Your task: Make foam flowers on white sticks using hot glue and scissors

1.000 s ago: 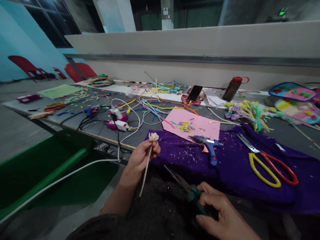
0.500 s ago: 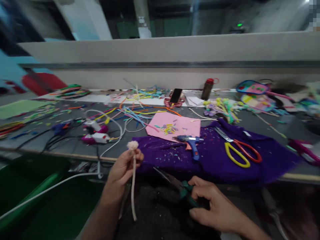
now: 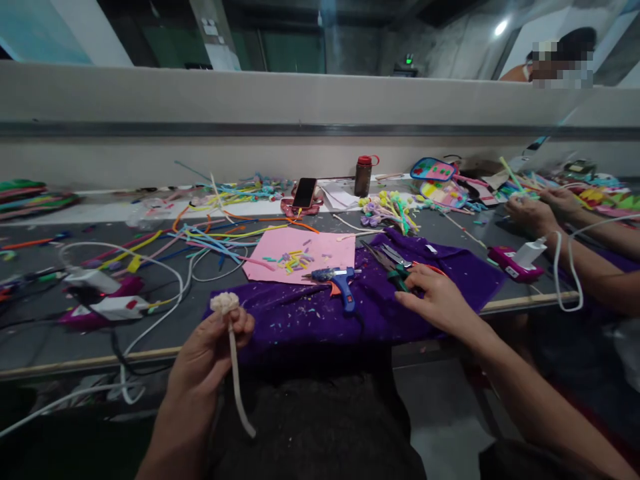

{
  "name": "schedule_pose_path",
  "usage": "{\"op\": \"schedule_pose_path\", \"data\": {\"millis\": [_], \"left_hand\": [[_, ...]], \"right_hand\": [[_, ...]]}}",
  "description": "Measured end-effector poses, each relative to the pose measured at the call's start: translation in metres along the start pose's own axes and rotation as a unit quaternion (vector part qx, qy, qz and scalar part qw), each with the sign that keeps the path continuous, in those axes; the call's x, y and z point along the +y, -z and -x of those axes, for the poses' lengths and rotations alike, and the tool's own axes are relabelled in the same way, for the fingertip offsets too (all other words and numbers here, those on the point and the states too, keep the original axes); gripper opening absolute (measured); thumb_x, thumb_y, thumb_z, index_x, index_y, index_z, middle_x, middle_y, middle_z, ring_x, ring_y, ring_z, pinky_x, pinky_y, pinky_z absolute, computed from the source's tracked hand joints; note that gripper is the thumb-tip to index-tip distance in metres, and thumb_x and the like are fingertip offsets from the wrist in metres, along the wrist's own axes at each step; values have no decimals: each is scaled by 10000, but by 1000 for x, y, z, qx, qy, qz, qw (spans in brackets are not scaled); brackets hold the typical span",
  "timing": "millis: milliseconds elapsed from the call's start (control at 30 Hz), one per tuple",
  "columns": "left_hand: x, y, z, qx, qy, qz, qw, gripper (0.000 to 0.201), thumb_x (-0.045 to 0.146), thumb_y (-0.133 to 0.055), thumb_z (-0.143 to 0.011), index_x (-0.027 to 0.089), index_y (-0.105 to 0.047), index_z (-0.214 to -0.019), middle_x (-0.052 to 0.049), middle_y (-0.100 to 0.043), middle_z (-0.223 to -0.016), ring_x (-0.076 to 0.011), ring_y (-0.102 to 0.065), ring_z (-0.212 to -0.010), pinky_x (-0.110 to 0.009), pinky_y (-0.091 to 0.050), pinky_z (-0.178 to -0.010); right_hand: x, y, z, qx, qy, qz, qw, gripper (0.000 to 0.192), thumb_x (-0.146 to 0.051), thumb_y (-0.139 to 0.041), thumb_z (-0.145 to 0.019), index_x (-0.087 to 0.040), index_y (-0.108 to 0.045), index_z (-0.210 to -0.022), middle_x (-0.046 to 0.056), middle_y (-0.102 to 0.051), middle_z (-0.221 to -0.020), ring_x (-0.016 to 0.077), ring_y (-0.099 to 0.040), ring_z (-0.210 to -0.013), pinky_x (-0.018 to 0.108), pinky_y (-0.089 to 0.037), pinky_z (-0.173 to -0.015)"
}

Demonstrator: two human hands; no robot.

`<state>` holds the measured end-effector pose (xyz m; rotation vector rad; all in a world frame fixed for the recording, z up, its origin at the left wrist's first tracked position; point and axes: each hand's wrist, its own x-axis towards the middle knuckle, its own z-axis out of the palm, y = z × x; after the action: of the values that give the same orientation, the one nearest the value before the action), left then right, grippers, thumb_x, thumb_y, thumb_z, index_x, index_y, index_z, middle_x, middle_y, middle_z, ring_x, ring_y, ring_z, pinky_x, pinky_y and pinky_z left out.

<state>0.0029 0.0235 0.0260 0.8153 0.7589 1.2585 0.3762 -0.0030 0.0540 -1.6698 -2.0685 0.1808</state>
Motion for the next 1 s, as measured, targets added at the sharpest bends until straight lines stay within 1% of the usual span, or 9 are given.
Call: {"op": "schedule_pose_path", "data": {"millis": [233, 400, 500, 567, 633, 667, 733, 867, 1000], "left_hand": [[-6, -16, -5, -8, 30, 8, 999, 188, 265, -707, -640, 127, -633, -743, -4, -557, -598, -102, -530, -593, -167, -380, -454], [-7, -26, -8, 0, 64, 14, 998, 240, 317, -706, -647, 116, -631, -753, -6, -579, -577, -86, -537, -560, -147, -366, -431], [-5, -30, -9, 3, 71, 28, 997, 251, 329, -707, -642, 121, -630, -759, -7, -599, -582, -89, -549, -547, -146, -359, -415], [-5, -34, -10, 8, 68, 39, 997, 244, 327, -705, -646, 122, -633, -757, -13, -615, -597, -96, -563, -558, -155, -385, -436], [-5, -39, -11, 9, 62, 59, 996, 221, 316, -700, -657, 126, -639, -751, -18, -630, -627, -113, -589, -617, -177, -437, -504], [-5, -41, -12, 7, 59, 70, 996, 206, 306, -698, -661, 129, -642, -749, -21, -639, -654, -123, -600, -659, -192, -460, -546], [-7, -46, -14, -6, 58, 92, 994, 175, 279, -695, -669, 133, -653, -754, -26, -655, -730, -135, -607, -735, -218, -485, -624], [-10, -52, -18, -26, 40, 110, 993, 153, 250, -689, -680, 126, -671, -768, -37, -660, -828, -129, -600, -768, -232, -484, -714], [-13, -52, -20, -45, 17, 91, 995, 217, 287, -676, -696, 113, -675, -825, -26, -630, -702, -85, -549, -553, -204, -463, -557]], "right_hand": [[-4, -41, -25, 2, -56, 154, 986, 266, -403, -466, -816, -172, -575, -742, 67, -560, -845, 185, -573, -759, 275, -410, -647], [-3, -55, -31, -7, -66, 235, 970, 295, -422, -455, -820, -176, -603, -756, 78, -585, -852, 220, -592, -759, 284, -378, -543], [-12, -51, -24, 58, -26, 236, 970, 286, -408, -468, -823, -167, -621, -810, 116, -583, -982, 264, -576, -871, 324, -406, -613], [-29, -45, -15, 110, 18, 166, 980, 248, -377, -494, -823, -172, -618, -887, 122, -553, -1096, 275, -542, -978, 354, -416, -727], [-55, -40, -8, 88, 77, 24, 993, 177, -324, -512, -827, -193, -612, -893, 84, -580, -1046, 224, -556, -954, 332, -417, -787], [-71, -40, -6, 46, 109, -56, 991, 146, -297, -508, -833, -199, -609, -873, 68, -596, -995, 200, -566, -922, 311, -424, -787], [-102, -46, -7, -31, 138, -189, 972, 126, -263, -495, -841, -202, -606, -838, 44, -620, -884, 174, -579, -844, 288, -437, -754], [-149, -79, -28, -45, 101, -341, 933, 116, -274, -553, -805, -207, -597, -890, 27, -630, -846, 159, -571, -742, 286, -444, -693], [-167, -104, -47, -58, 44, -498, 864, 143, -316, -546, -809, -186, -548, -750, -23, -551, -629, 109, -510, -546, 237, -416, -541]]}}
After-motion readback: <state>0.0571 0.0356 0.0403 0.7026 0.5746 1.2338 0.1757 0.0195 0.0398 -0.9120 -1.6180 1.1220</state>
